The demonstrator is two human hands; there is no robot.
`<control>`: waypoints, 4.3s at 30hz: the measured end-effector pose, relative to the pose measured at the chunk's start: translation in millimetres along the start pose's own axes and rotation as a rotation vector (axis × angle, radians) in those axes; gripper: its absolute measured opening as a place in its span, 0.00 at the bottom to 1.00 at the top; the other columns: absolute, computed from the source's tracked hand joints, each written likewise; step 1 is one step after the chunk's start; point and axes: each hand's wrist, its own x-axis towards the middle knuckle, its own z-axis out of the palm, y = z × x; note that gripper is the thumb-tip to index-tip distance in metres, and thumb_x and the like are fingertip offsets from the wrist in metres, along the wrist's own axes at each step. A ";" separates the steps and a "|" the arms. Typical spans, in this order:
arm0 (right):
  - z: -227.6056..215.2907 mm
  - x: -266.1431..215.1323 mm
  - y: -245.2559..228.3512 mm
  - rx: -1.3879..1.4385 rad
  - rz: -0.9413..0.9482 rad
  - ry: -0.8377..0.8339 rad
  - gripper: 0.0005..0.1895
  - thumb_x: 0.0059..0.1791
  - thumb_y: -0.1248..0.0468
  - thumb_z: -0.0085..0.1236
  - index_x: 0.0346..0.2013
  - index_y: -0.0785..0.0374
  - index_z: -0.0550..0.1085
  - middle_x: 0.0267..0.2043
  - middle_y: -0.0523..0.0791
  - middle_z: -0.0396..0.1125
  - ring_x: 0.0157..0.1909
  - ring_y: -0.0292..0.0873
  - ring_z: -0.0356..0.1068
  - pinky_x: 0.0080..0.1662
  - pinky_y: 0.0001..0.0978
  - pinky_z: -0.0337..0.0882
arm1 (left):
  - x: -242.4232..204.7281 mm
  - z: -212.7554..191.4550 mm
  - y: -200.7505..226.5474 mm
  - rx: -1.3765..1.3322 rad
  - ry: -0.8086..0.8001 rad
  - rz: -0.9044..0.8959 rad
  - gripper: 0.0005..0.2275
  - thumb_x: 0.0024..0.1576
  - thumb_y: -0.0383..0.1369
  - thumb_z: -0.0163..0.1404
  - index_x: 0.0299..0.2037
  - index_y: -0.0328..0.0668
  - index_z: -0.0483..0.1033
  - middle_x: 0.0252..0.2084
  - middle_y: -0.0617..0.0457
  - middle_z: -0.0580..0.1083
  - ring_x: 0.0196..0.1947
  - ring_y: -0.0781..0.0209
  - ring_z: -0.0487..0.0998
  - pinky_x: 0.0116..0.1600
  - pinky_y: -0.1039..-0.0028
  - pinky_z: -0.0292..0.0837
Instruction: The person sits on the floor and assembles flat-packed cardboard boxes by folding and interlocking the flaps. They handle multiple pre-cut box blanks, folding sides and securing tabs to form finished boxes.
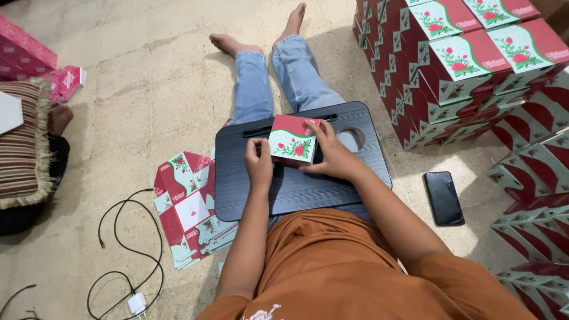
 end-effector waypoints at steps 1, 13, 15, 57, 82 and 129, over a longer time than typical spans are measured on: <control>-2.7 0.0 -1.4 0.001 -0.001 0.003 0.65 0.33 0.51 0.80 0.77 0.49 0.48 0.73 0.65 0.39 0.71 0.75 0.51 0.68 0.65 0.60 | -2.6 -0.4 4.2 0.001 -0.002 0.003 0.06 0.64 0.36 0.48 0.38 0.45 0.73 0.33 0.52 0.77 0.34 0.63 0.75 0.40 0.70 0.72; -70.9 34.8 -32.2 -0.051 -0.001 -0.263 0.60 0.35 0.55 0.78 0.76 0.48 0.53 0.74 0.67 0.43 0.71 0.72 0.54 0.68 0.62 0.58 | -26.9 -8.3 29.7 -0.130 -0.004 0.101 0.09 0.69 0.39 0.40 0.53 0.45 0.66 0.49 0.45 0.75 0.50 0.54 0.77 0.55 0.62 0.72; -100.1 38.7 -38.0 -0.051 -0.169 -0.122 0.58 0.32 0.57 0.80 0.72 0.64 0.58 0.68 0.75 0.48 0.67 0.80 0.55 0.66 0.68 0.58 | -31.1 -10.5 32.6 -0.074 -0.017 0.106 0.09 0.70 0.39 0.39 0.53 0.46 0.65 0.49 0.49 0.74 0.50 0.60 0.76 0.55 0.68 0.73; -358.0 241.8 211.8 -0.089 0.288 0.838 0.24 0.62 0.52 0.55 0.62 0.60 0.57 0.61 0.56 0.64 0.61 0.58 0.68 0.56 0.46 0.75 | -15.2 12.8 84.0 0.377 -0.161 0.129 0.05 0.59 0.31 0.49 0.39 0.42 0.76 0.46 0.54 0.78 0.50 0.57 0.78 0.57 0.63 0.72; -34.3 113.4 43.8 -0.026 -0.080 0.140 0.32 0.54 0.56 0.59 0.68 0.67 0.62 0.69 0.63 0.58 0.74 0.69 0.50 0.70 0.74 0.40 | -50.8 13.3 60.3 0.839 -0.434 0.557 0.09 0.62 0.41 0.48 0.49 0.55 0.76 0.59 0.53 0.72 0.66 0.52 0.67 0.64 0.51 0.56; 22.8 87.5 33.4 -0.405 0.006 -0.029 0.23 0.52 0.39 0.48 0.56 0.41 0.76 0.66 0.47 0.62 0.70 0.49 0.56 0.69 0.68 0.35 | -58.0 -328.8 -154.0 0.731 0.586 -0.312 0.06 0.66 0.34 0.56 0.46 0.44 0.72 0.41 0.44 0.79 0.38 0.40 0.79 0.39 0.51 0.71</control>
